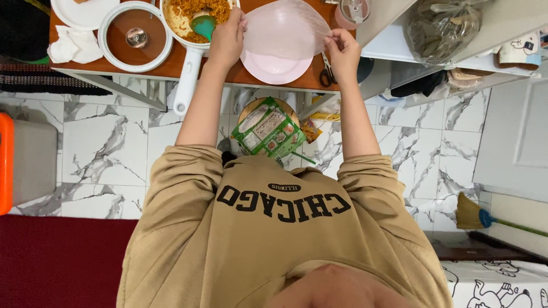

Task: Preparing food by wrapping a mixture of noodles and meat into wetted rice paper.

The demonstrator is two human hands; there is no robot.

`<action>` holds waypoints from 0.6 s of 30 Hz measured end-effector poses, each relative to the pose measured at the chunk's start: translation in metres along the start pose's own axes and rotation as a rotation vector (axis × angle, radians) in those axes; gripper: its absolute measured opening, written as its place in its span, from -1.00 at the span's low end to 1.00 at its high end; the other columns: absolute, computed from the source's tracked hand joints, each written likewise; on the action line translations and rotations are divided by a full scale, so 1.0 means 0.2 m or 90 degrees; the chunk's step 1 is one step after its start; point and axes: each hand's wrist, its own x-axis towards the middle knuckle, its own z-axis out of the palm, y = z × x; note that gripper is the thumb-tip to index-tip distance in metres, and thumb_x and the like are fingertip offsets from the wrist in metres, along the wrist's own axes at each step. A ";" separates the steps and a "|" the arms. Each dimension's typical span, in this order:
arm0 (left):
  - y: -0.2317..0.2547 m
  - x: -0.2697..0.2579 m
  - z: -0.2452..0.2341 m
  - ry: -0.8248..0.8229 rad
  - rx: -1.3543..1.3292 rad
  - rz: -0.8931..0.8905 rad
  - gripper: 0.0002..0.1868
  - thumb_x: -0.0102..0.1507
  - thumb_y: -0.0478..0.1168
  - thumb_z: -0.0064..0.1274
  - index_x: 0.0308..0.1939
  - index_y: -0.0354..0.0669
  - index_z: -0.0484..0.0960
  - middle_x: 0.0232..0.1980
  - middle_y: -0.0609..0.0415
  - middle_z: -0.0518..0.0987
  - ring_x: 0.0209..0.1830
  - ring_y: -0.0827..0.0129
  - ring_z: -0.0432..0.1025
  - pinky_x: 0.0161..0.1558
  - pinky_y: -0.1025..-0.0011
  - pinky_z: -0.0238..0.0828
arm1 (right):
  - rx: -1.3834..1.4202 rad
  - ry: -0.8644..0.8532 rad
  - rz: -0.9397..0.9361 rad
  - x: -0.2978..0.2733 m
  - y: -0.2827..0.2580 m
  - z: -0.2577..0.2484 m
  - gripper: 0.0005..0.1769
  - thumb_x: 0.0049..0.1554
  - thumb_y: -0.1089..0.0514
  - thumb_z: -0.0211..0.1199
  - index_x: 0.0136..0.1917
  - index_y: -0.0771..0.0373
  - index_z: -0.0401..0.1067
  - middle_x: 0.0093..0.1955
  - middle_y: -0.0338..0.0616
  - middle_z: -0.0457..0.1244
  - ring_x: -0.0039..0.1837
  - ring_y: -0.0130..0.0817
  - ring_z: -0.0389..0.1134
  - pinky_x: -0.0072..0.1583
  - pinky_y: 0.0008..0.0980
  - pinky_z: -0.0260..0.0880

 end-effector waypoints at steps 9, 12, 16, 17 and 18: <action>0.01 -0.04 0.00 0.015 -0.007 0.019 -0.98 0.45 -0.33 -0.10 -0.06 -0.18 0.39 -0.26 -0.13 0.63 -0.22 -0.14 0.55 -0.22 0.02 0.43 | 0.009 -0.011 -0.009 -0.03 0.02 -0.02 -0.94 0.25 0.35 0.33 -0.01 0.35 0.47 -0.15 -0.32 0.37 -0.11 -0.61 0.37 -0.04 -0.52 0.47; 0.04 -0.05 -0.01 0.022 -0.016 0.016 -0.97 0.46 -0.32 -0.09 -0.05 -0.19 0.39 -0.26 -0.15 0.62 -0.22 -0.14 0.54 -0.23 0.02 0.43 | 0.009 -0.019 -0.022 -0.03 0.02 -0.02 -0.94 0.24 0.36 0.32 -0.01 0.35 0.47 -0.15 -0.32 0.37 -0.11 -0.61 0.37 -0.05 -0.53 0.46; 0.06 -0.07 -0.01 0.030 -0.022 0.014 -0.95 0.46 -0.31 -0.09 -0.04 -0.20 0.39 -0.26 -0.15 0.62 -0.22 -0.14 0.54 -0.23 0.03 0.42 | 0.007 -0.025 -0.029 -0.04 0.01 -0.04 -0.94 0.24 0.37 0.32 -0.01 0.36 0.46 -0.15 -0.32 0.38 -0.11 -0.62 0.37 -0.04 -0.54 0.45; 0.07 -0.07 -0.01 0.036 -0.033 0.018 -0.95 0.47 -0.31 -0.09 -0.04 -0.20 0.39 -0.26 -0.15 0.61 -0.23 -0.13 0.54 -0.24 0.05 0.42 | 0.006 -0.027 -0.036 -0.04 0.01 -0.04 -0.94 0.25 0.37 0.32 -0.01 0.36 0.46 -0.14 -0.31 0.38 -0.10 -0.61 0.37 -0.04 -0.54 0.43; 0.07 -0.08 -0.02 0.041 -0.044 0.023 -0.95 0.47 -0.30 -0.10 -0.04 -0.21 0.39 -0.27 -0.15 0.60 -0.24 -0.13 0.53 -0.24 0.06 0.41 | 0.004 -0.029 -0.043 -0.04 0.00 -0.05 -0.94 0.25 0.37 0.31 0.00 0.36 0.46 -0.14 -0.30 0.38 -0.10 -0.61 0.37 -0.04 -0.54 0.42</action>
